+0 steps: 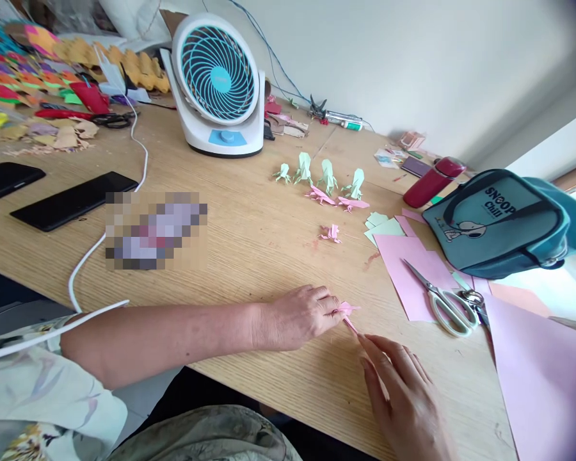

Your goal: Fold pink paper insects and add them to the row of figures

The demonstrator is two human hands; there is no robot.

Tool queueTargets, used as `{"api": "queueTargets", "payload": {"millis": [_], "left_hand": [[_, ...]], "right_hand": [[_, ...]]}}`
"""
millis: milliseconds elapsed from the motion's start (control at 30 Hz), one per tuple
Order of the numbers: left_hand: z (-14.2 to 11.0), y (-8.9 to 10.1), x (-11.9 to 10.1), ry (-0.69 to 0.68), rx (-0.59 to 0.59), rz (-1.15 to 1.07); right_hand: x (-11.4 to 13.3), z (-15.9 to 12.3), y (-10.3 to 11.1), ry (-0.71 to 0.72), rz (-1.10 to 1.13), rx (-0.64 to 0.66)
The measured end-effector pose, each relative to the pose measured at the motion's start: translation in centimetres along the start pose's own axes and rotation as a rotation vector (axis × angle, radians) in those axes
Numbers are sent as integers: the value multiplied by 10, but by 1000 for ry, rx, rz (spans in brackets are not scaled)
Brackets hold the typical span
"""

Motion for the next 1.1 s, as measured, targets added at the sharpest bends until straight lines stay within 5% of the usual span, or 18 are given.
{"api": "queueTargets", "payload": {"millis": [300, 533, 900, 1100], "left_hand": [[0, 0, 2, 99, -172, -47], [-4, 5, 9, 170, -137, -164], [-2, -1, 2, 32, -64, -185], [3, 5, 18, 39, -164, -313]], "right_hand": [[27, 28, -24, -177, 127, 0], [28, 27, -27, -81, 6, -12], [9, 26, -20, -20, 101, 3], [6, 28, -16, -16, 128, 14]]}}
Point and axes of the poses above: each hand's wrist, its own z-axis towards the middle knuckle, its own y-axis out of the back of the hand, x = y × z, the point moved 5 cm from there along z, towards the middle knuckle, and after that the axes turned 8 degrees about -z, right-handed, at the moved point
